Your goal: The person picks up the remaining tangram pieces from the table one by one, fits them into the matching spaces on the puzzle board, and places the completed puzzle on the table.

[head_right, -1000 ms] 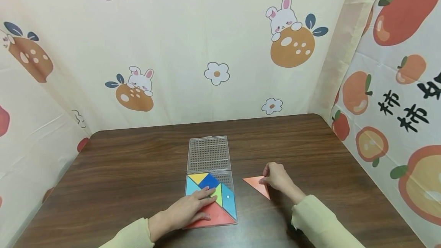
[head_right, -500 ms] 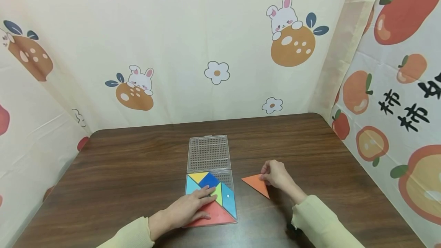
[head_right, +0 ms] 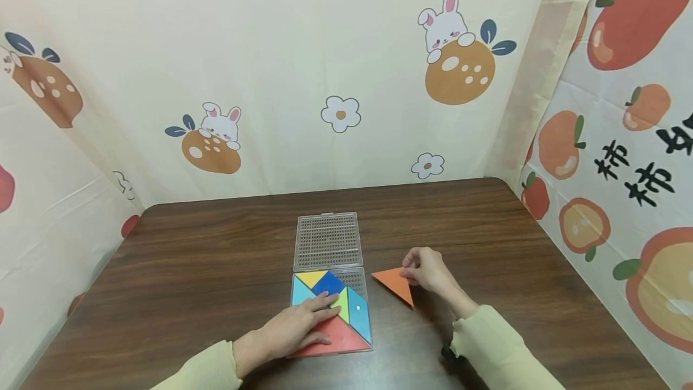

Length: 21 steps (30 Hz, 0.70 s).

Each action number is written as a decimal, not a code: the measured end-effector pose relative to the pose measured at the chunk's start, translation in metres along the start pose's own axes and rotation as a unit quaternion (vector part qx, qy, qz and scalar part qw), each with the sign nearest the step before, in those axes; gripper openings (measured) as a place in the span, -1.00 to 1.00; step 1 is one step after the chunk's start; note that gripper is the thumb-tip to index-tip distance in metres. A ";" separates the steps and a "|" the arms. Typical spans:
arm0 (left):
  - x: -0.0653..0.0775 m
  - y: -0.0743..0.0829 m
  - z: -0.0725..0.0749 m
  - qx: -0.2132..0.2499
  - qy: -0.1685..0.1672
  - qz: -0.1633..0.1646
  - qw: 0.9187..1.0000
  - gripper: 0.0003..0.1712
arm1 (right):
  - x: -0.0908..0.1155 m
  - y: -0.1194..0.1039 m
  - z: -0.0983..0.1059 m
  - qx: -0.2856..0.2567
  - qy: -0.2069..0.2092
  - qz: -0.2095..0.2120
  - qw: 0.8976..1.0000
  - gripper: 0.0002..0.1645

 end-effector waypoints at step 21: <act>0.001 -0.001 -0.001 0.008 -0.007 0.007 1.000 -0.37 | -0.015 -0.019 -0.030 -0.040 0.018 -0.005 0.999 -0.91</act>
Point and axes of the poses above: each hand's wrist, its own x-axis away from the middle knuckle, its own z-axis out of the back of the hand, y = z × x, the point moved 5 cm from there along -x, towards the middle knuckle, and after that the axes turned 3 degrees about y, right-handed, at the moved point
